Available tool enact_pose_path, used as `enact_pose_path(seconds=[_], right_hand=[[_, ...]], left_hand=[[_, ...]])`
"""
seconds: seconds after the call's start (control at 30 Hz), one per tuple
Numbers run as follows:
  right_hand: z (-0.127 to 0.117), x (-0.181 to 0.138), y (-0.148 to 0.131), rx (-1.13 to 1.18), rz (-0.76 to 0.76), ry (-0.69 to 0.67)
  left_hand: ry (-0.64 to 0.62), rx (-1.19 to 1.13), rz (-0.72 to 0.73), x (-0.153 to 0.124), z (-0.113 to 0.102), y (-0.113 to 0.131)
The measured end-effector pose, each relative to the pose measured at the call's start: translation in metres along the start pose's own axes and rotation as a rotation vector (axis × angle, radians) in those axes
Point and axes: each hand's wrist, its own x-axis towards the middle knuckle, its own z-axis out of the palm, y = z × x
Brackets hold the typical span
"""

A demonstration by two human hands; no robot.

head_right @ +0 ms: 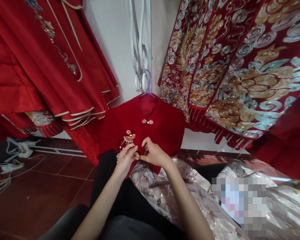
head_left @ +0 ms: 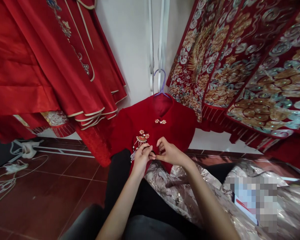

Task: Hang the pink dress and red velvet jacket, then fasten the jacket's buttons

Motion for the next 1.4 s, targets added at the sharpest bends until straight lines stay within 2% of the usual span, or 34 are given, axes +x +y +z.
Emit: enact_pose_path(seconds=[0.1,0.17,0.33,0.4,0.5,0.63,0.93,1.03,1.2,1.4], right_hand=[[0.003,0.003,0.000,0.072,0.000,-0.018],[0.001,0.002,0.000,0.101,0.029,-0.034],[-0.003,-0.003,0.002,0.136,0.121,-0.322],[0.001,-0.002,0.006,0.106,0.123,-0.375],[0.009,0.003,0.013,0.082,0.103,-0.309],[0.012,0.008,0.022,0.020,0.065,-0.173],[-0.013,-0.001,0.009,0.029,0.116,-0.204],[-0.017,-0.003,0.005,0.115,0.063,-0.224],[-0.010,0.002,0.006,0.236,-0.023,-0.206],[0.010,0.013,0.008,0.288,-0.063,-0.097]], left_hand=[[-0.028,0.021,-0.080,0.001,-0.010,0.012],[-0.036,0.076,-0.076,0.001,-0.020,0.018],[-0.025,0.425,0.187,0.004,-0.040,0.015],[-0.017,0.647,0.308,0.004,-0.043,0.008],[-0.006,0.911,0.407,0.001,-0.043,0.000],[-0.036,1.007,0.386,-0.005,-0.039,-0.003],[0.020,1.369,0.558,-0.005,-0.035,-0.009],[0.031,1.350,0.606,-0.004,-0.037,-0.011],[0.039,1.177,0.582,-0.006,-0.037,-0.010],[0.114,0.907,0.387,-0.005,-0.036,-0.009]])
